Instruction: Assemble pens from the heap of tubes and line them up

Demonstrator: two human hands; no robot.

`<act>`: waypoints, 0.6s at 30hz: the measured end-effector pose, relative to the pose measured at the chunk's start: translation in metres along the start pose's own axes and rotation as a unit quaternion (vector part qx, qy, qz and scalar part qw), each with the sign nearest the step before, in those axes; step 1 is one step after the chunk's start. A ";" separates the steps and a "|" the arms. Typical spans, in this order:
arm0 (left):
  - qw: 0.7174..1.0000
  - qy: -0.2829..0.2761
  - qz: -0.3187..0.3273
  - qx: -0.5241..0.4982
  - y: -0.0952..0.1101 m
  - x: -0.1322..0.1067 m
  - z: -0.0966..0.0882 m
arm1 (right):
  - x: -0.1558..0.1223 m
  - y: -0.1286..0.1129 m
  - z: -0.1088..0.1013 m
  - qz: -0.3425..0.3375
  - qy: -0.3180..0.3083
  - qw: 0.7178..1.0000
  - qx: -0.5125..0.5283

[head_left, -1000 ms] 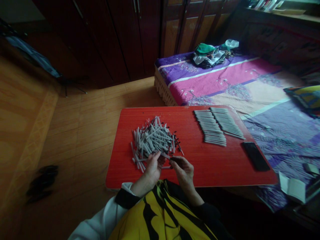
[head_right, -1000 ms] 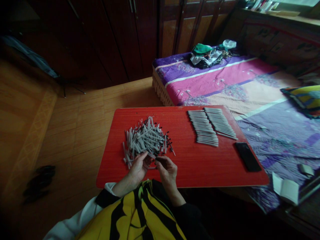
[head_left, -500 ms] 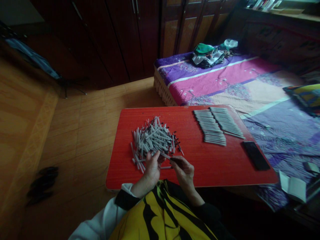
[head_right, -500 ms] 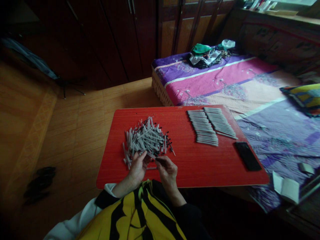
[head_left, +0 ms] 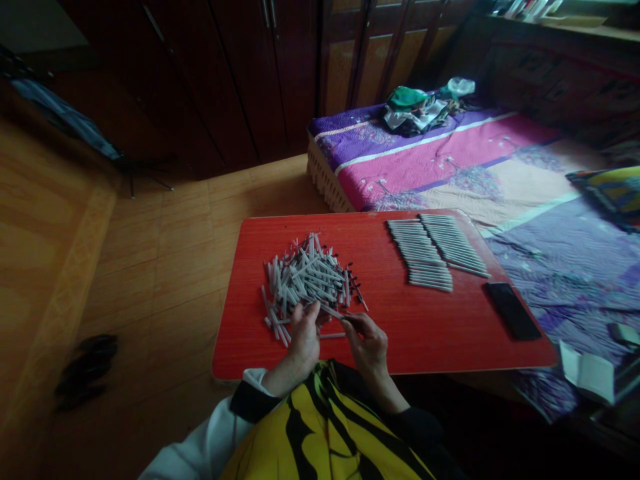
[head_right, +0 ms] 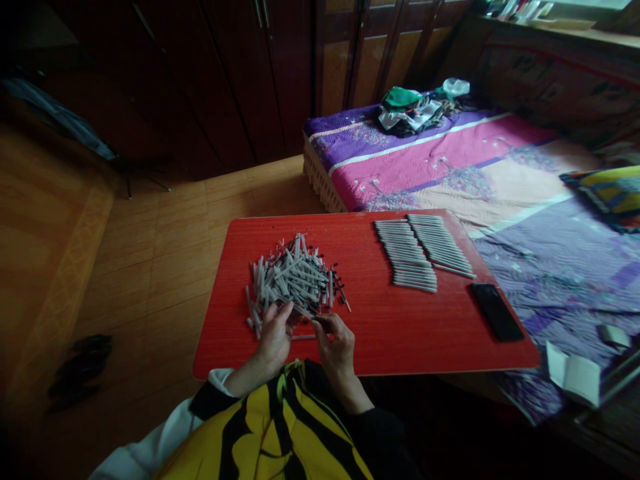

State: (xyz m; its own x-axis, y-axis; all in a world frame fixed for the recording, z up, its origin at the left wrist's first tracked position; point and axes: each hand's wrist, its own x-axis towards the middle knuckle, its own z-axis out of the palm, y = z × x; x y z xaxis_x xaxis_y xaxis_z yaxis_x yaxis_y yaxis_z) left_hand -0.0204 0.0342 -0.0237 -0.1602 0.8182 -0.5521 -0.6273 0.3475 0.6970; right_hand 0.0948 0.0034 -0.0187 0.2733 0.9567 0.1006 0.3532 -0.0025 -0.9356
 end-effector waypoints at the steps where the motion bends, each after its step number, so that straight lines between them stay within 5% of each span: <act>1: 1.000 -0.005 0.005 0.004 0.000 0.000 0.000 | 0.000 0.000 0.000 0.003 -0.006 1.000 -0.016; 9: 0.999 -0.004 0.016 0.038 -0.002 0.002 -0.003 | 0.001 0.008 -0.004 0.006 -0.091 0.988 -0.122; 18: 0.999 -0.010 0.010 0.045 -0.004 0.002 -0.003 | 0.001 0.014 -0.007 -0.090 -0.087 0.973 -0.194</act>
State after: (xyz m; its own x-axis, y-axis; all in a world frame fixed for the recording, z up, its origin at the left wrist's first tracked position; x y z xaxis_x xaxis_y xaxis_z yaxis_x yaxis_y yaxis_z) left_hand -0.0205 0.0328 -0.0292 -0.1561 0.8338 -0.5296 -0.5534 0.3703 0.7461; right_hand 0.1067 0.0022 -0.0295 0.0319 0.9866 0.1603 0.7020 0.0920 -0.7062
